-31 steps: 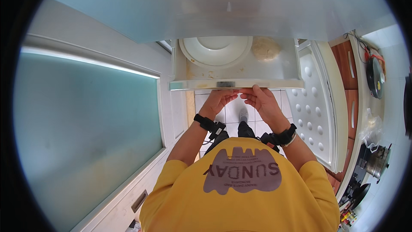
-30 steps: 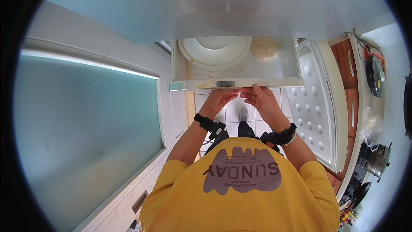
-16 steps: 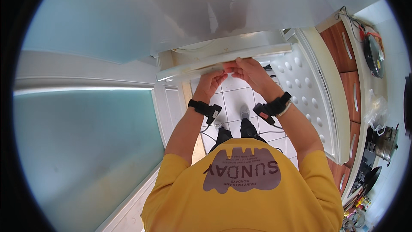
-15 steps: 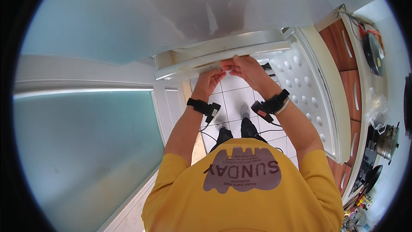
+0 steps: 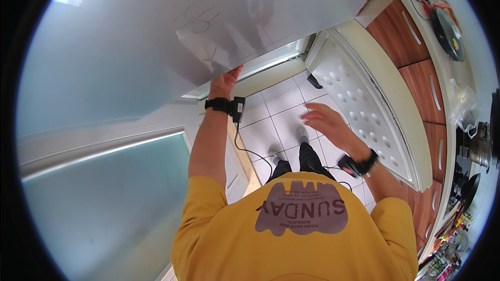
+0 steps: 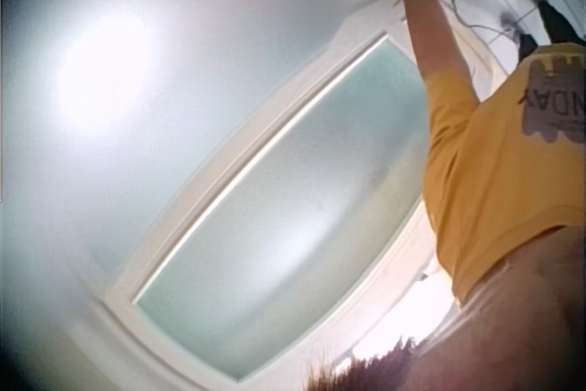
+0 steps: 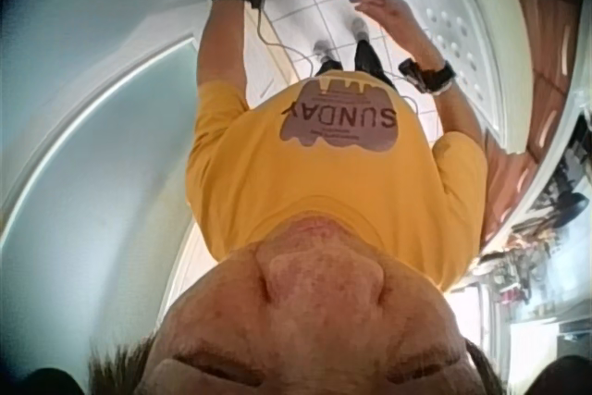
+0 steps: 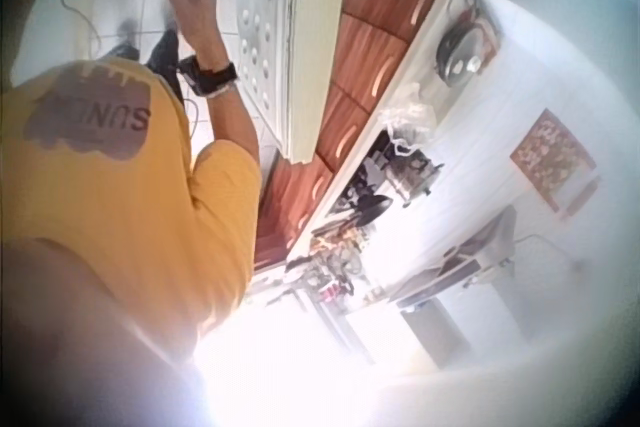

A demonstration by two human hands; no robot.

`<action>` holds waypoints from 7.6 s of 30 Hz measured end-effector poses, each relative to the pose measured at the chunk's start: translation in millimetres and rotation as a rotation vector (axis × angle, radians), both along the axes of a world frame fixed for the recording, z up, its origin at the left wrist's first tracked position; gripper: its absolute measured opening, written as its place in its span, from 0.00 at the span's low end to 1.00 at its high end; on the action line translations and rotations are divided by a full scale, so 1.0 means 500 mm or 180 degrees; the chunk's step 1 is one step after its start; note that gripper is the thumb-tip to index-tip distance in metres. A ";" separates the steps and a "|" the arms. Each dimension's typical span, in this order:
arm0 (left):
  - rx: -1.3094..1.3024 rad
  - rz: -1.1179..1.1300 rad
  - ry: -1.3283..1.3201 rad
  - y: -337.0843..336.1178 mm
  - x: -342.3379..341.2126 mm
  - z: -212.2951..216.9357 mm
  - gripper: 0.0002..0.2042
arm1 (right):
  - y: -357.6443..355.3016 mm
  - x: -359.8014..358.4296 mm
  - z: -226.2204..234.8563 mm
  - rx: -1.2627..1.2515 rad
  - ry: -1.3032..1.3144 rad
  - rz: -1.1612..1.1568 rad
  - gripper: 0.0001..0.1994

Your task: The person places a bowl of chopped vegetables into a steamer on the stove, adds water to the pot, and retrieves dough from the refrigerator. They unwrap the dough, split it into two pieces, and place them on a plate.

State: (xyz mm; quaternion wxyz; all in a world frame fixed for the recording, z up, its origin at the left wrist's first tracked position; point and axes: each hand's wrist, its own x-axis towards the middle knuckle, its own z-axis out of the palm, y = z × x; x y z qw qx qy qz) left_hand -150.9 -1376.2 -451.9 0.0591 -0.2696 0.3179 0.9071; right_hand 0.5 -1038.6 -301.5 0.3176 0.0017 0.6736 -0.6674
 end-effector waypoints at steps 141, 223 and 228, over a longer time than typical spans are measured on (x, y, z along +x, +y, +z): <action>-0.3666 -0.3498 0.4195 2.248 -0.148 0.118 0.27 | 1.829 -0.134 -0.213 0.1570 0.0299 -0.3661 0.27; -0.0163 -0.6624 0.4341 1.821 0.806 0.311 0.49 | 1.027 0.843 0.016 -0.0602 0.1990 -0.6822 0.48; 0.0404 -0.7794 0.4438 1.801 1.104 0.314 0.48 | 0.917 1.093 0.001 -0.0026 0.1637 -0.7865 0.47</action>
